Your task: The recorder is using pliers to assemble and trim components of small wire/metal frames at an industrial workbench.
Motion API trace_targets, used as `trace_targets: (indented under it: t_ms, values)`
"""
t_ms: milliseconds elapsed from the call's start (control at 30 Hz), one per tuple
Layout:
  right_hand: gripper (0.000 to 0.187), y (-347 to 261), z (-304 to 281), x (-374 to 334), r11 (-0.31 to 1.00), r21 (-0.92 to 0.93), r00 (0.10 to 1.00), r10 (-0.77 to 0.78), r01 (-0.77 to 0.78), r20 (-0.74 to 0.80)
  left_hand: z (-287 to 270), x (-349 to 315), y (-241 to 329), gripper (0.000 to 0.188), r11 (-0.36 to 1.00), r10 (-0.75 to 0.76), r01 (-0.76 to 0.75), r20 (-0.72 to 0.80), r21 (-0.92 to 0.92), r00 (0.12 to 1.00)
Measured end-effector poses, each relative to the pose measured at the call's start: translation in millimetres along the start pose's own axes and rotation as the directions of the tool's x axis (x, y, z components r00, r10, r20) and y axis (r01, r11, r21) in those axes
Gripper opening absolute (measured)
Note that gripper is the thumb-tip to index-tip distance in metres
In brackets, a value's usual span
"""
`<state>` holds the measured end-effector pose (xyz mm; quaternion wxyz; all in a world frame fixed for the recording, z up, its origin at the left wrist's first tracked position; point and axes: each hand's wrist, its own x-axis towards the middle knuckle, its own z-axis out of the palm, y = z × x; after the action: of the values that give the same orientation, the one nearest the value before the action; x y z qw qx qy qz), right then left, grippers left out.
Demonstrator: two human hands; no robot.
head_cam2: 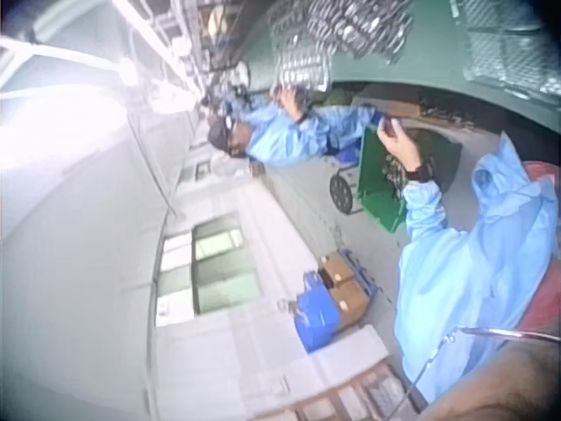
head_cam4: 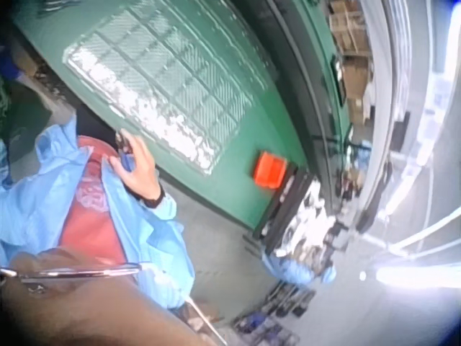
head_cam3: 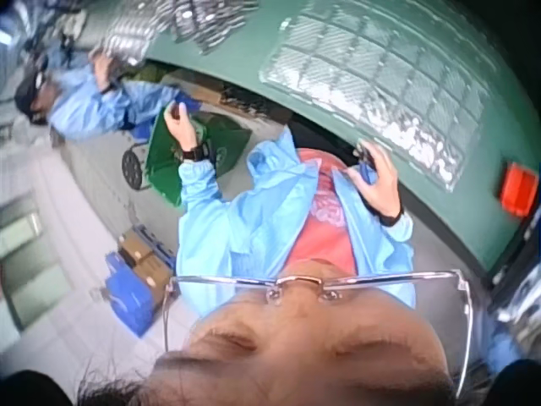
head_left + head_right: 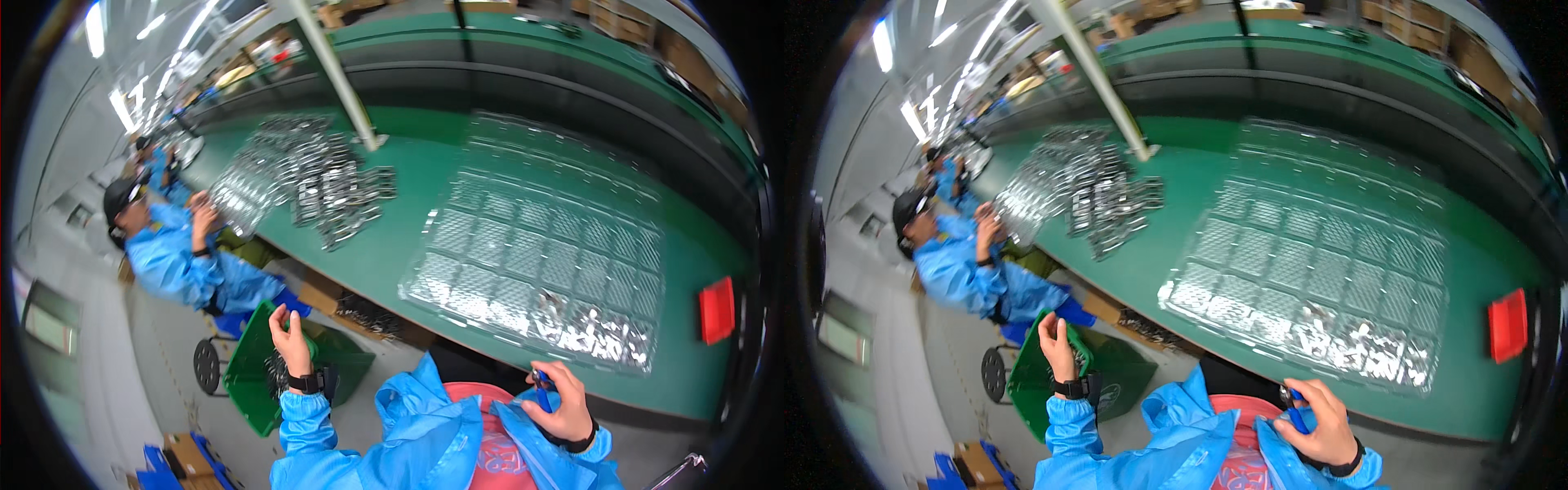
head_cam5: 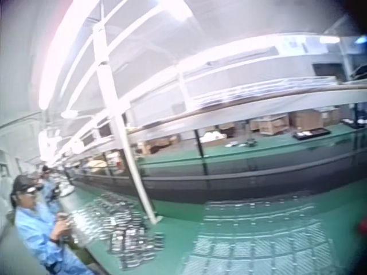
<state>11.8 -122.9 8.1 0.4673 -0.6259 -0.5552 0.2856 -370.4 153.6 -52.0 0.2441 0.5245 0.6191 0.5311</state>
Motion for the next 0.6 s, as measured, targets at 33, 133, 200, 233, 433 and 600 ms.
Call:
trace_targets:
  t_ms: [33, 133, 200, 233, 433, 600]
  values:
    - [0.056, -2.3, -4.0, 0.0, 1.000, -0.017, 1.000, 0.021, -0.021, -0.019, 25.3, -4.9, 30.0, 0.030, 0.994, 0.111, -0.112, 0.119, -0.005, 0.987]
    - [0.054, -3.3, -16.8, -8.0, 0.997, -0.057, 0.990, 0.037, -0.045, -0.133, 79.9, -22.6, 95.4, 0.027, 0.956, 0.270, -0.197, 0.388, -0.217, 0.881]
    - [0.055, -5.2, -25.9, -17.7, 0.993, -0.071, 0.973, 0.078, -0.095, -0.217, 100.1, -23.7, 110.8, 0.025, 0.930, 0.362, -0.277, 0.482, -0.240, 0.798]
    - [0.056, -5.7, -28.2, -20.9, 0.990, -0.074, 0.962, 0.095, -0.117, -0.255, 105.5, -20.6, 111.9, 0.025, 0.929, 0.365, -0.281, 0.482, -0.239, 0.796]
    - [0.051, 2.3, -30.1, -41.9, 0.979, -0.073, 0.883, 0.140, -0.192, -0.448, 113.0, 30.6, 99.2, 0.019, 0.916, 0.336, -0.399, 0.464, 0.041, 0.819]
    - [0.064, 6.8, -25.8, -24.0, 0.973, 0.004, 0.904, 0.217, -0.232, -0.369, 105.2, 83.4, 74.9, 0.021, 0.765, 0.457, -0.578, 0.393, 0.283, 0.798]
